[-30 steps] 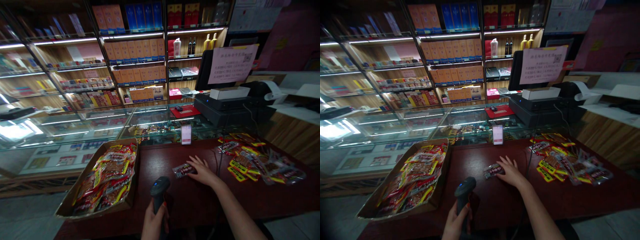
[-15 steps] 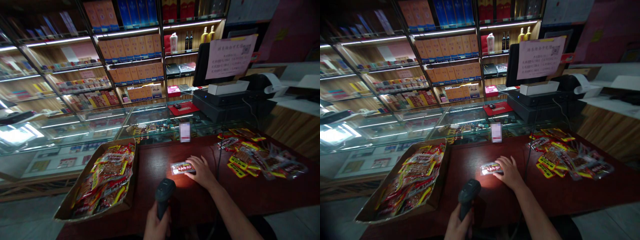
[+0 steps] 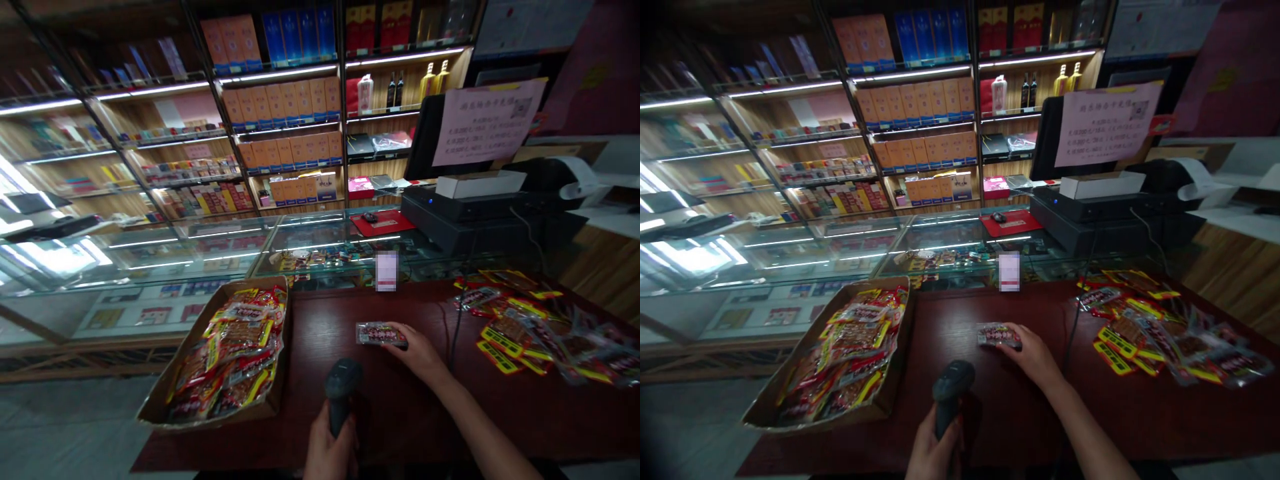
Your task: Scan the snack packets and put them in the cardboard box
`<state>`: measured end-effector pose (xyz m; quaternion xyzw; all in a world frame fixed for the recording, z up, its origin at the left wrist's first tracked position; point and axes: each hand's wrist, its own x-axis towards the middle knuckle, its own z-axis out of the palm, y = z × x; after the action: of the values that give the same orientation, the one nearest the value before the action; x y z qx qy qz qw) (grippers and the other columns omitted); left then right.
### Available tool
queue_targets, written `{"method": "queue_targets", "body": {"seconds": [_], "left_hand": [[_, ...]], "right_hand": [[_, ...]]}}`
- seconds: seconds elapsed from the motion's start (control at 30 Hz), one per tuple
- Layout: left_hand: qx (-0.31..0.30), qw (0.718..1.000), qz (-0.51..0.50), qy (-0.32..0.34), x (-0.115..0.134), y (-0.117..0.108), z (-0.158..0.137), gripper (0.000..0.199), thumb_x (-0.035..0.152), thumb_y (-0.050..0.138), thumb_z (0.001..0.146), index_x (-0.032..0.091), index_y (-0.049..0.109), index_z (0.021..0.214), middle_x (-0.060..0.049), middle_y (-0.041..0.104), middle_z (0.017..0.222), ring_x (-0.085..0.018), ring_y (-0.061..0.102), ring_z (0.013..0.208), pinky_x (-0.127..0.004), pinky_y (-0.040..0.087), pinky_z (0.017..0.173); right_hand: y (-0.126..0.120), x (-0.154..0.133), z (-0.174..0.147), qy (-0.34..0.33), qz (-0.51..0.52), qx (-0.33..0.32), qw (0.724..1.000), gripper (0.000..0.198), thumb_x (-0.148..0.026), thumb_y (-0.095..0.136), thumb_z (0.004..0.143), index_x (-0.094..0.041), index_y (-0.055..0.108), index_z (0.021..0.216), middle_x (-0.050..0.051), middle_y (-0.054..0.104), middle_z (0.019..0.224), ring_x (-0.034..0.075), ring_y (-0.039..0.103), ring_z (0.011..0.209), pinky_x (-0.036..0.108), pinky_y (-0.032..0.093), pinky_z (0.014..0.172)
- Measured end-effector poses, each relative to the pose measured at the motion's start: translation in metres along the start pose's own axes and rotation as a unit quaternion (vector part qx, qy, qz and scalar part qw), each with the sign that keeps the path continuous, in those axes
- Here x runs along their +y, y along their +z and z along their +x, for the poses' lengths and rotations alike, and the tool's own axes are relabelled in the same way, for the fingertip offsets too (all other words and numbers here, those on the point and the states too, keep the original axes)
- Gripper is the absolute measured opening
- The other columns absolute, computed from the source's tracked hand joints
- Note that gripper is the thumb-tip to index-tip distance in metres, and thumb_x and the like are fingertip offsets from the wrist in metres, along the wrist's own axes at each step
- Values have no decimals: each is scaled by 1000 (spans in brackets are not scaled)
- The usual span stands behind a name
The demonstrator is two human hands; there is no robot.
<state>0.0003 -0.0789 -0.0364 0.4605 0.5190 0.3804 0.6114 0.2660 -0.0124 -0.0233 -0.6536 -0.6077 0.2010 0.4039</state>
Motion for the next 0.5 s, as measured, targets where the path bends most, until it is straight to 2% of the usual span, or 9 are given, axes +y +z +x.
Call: {"method": "queue_targets", "body": {"seconds": [0.1,0.17,0.23,0.33,0.4,0.5], "left_hand": [[3,1000,-11,-13,0,0,2,51,59,71,74,16,61,100,6,56,49,-8,42,30,-18,29,31],[6,999,-32,-23,1,0,4,51,58,72,73,16,60,101,6,57,49,-9,43,30,-18,31,32],[5,998,-57,-31,3,0,4,53,58,72,73,16,59,103,6,56,48,-9,43,31,-18,33,32],[4,997,-72,-24,6,-1,5,50,57,72,74,16,60,100,6,56,48,-8,42,31,-18,34,32],[14,997,-70,-8,6,-2,6,48,55,74,73,16,61,97,6,56,48,-9,44,33,-18,35,33],[27,997,-75,5,5,-4,7,50,55,78,69,16,63,96,6,56,48,-9,45,35,-18,34,34]], "right_hand": [[18,-32,19,27,129,10,991,47,-44,66,79,-22,65,121,8,74,112,26,72,92,41,56,86],[36,-68,40,31,204,-2,978,51,-44,67,78,-20,64,123,7,76,104,22,72,74,38,59,73],[61,-113,67,9,251,-26,968,51,-44,69,78,-18,64,122,7,77,100,19,71,66,34,59,66],[104,-181,106,-40,250,-62,965,45,-41,69,81,-18,65,120,6,77,100,19,72,75,33,59,72],[131,-215,124,-64,196,-64,976,49,-41,72,81,-17,64,123,8,75,110,21,72,93,34,57,85],[157,-232,134,-90,105,-95,986,65,-48,77,77,-17,60,131,13,71,123,26,68,109,36,53,94]]}}
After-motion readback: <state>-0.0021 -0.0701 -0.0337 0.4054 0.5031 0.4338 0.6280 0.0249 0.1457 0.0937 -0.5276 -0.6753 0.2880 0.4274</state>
